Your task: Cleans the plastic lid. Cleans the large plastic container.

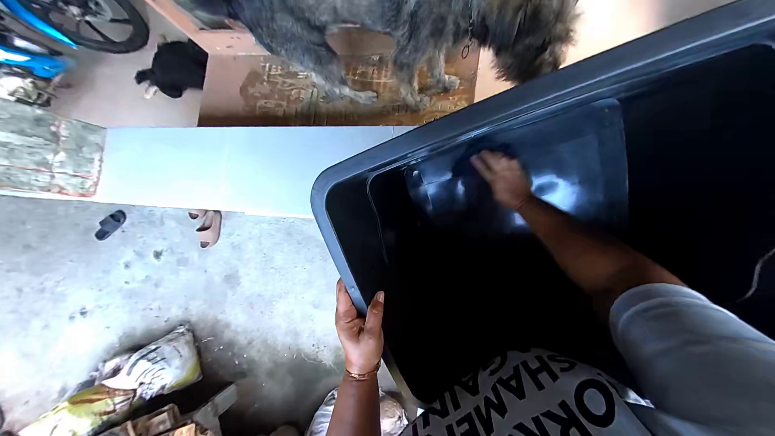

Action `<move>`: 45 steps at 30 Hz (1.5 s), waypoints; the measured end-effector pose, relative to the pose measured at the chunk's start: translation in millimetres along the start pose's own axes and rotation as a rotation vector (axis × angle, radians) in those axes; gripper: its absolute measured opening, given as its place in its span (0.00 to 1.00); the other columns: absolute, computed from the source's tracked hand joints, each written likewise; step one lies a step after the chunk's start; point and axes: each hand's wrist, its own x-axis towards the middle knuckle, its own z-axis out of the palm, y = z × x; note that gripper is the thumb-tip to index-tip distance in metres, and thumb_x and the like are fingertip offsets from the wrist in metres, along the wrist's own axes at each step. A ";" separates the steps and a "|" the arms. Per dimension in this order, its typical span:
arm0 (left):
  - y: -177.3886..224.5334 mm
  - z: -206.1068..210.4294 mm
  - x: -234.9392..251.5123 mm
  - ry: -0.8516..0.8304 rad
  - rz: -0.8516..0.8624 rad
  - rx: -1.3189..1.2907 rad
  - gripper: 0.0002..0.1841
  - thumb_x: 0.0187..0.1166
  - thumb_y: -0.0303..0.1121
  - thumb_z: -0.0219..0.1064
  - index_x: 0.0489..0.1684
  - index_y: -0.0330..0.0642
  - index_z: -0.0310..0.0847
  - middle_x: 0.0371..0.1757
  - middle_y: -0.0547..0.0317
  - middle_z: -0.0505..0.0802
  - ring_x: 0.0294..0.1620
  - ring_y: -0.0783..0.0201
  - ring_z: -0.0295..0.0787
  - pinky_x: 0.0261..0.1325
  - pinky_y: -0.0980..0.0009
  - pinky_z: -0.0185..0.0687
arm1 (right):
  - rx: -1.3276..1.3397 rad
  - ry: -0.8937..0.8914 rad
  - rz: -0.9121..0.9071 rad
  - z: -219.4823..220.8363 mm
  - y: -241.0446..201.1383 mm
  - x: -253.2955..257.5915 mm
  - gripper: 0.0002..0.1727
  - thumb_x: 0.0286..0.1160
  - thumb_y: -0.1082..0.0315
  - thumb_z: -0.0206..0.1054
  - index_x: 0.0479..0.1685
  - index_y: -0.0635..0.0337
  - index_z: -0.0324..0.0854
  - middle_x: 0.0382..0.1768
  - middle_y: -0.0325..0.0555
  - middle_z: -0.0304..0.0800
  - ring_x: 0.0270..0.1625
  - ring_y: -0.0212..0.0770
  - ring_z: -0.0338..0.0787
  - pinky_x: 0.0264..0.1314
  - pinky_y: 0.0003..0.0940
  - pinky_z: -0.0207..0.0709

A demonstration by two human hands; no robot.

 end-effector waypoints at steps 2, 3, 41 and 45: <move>0.6 -0.1 1.4 -0.010 0.005 -0.007 0.32 0.70 0.21 0.64 0.77 0.18 0.62 0.67 0.54 0.88 0.64 0.74 0.87 0.70 0.75 0.84 | -0.068 0.028 0.188 -41.3 62.0 -2.1 0.48 0.66 0.88 0.61 0.93 0.48 0.58 0.90 0.57 0.60 0.90 0.69 0.58 0.79 0.76 0.59; 0.9 0.1 0.5 -0.012 0.005 -0.008 0.32 0.70 0.21 0.64 0.77 0.17 0.62 0.68 0.53 0.87 0.65 0.74 0.87 0.71 0.75 0.84 | -0.095 0.016 0.262 -57.1 86.2 -12.4 0.48 0.67 0.88 0.61 0.94 0.50 0.55 0.92 0.58 0.56 0.92 0.68 0.55 0.82 0.75 0.57; 7.7 7.8 17.8 -0.040 -0.056 -0.064 0.31 0.69 0.18 0.64 0.77 0.19 0.66 0.67 0.42 0.87 0.64 0.67 0.88 0.69 0.71 0.85 | 1.546 0.821 0.513 -142.1 -186.6 59.2 0.21 0.60 0.77 0.80 0.50 0.62 0.77 0.40 0.44 0.88 0.41 0.38 0.90 0.40 0.38 0.88; 9.0 8.4 23.9 -0.045 -0.069 -0.102 0.30 0.67 0.16 0.65 0.74 0.22 0.71 0.68 0.42 0.87 0.64 0.65 0.89 0.67 0.69 0.87 | 1.321 1.242 0.414 -212.3 -98.9 30.8 0.20 0.67 0.76 0.77 0.54 0.65 0.74 0.40 0.43 0.88 0.43 0.39 0.91 0.47 0.40 0.89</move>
